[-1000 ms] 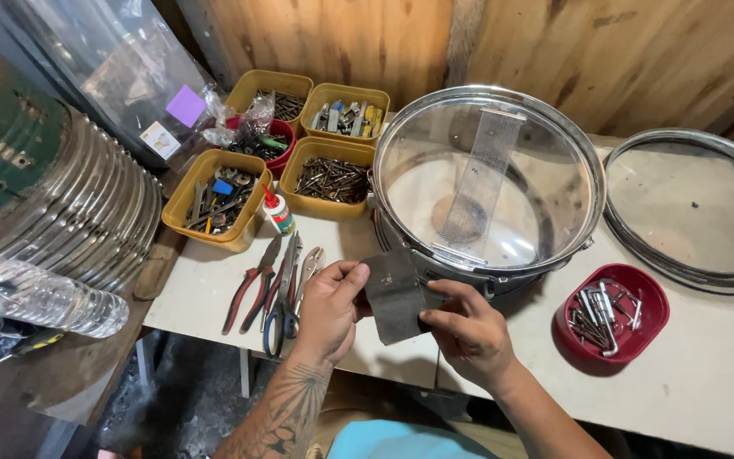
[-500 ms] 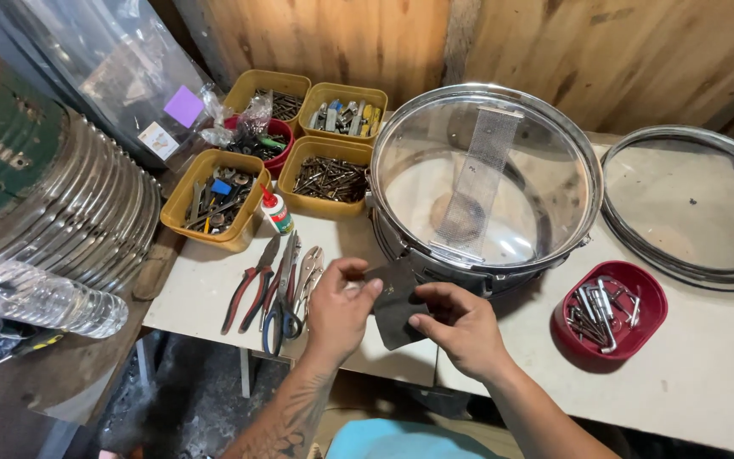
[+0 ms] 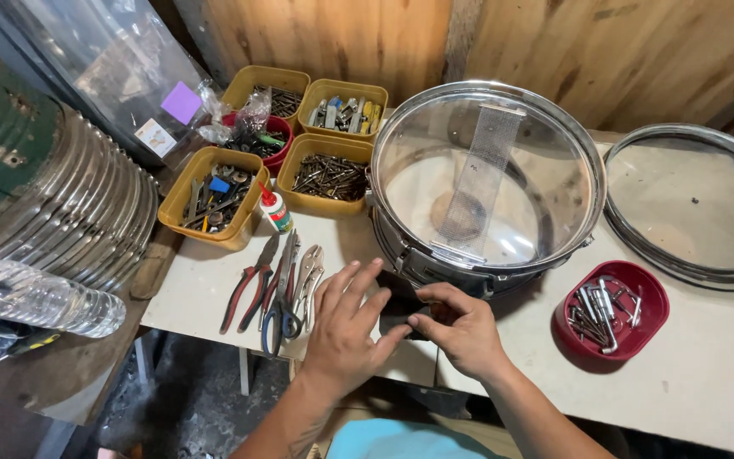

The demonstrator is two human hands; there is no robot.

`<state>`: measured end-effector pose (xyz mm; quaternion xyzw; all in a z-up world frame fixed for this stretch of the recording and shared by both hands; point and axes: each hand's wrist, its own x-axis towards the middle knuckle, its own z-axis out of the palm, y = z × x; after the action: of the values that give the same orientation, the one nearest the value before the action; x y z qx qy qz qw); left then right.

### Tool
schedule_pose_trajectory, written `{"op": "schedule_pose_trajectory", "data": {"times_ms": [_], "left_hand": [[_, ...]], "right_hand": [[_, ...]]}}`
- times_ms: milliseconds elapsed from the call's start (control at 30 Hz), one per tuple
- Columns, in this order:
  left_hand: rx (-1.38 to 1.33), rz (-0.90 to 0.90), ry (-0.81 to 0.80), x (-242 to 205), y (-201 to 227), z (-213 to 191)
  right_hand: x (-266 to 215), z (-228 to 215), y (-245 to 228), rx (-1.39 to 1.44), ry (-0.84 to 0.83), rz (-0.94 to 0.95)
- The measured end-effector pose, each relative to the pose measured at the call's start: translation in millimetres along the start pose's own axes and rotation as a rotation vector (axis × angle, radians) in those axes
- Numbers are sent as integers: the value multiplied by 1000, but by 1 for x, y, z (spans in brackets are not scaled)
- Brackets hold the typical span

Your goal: The person secures a mesh screen onto a metal drum shell using a small wrench to tighten the tension rods. They then place a black rubber pad onto the drum's rim and continue to adjust the hardware.

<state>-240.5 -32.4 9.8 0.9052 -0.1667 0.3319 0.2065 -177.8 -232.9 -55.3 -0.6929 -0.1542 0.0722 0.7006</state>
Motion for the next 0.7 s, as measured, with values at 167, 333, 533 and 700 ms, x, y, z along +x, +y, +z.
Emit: {"op": "schedule_pose_trajectory", "data": {"times_ms": [167,333,533,700], "left_hand": [[-14,22,-19,-3,-2,6],[-134,-20,-61,-9,-9,18],[-396,-397,-168,-17,-8,26],[-1005,-823,-240,-32,-15,44]], "right_hand": [[-1,2,3,119,42,46],[-6,4,-1,-12,39,41],[-5,9,-16,9,48,1],[-2,-2,-29,-176,94,-19]]}}
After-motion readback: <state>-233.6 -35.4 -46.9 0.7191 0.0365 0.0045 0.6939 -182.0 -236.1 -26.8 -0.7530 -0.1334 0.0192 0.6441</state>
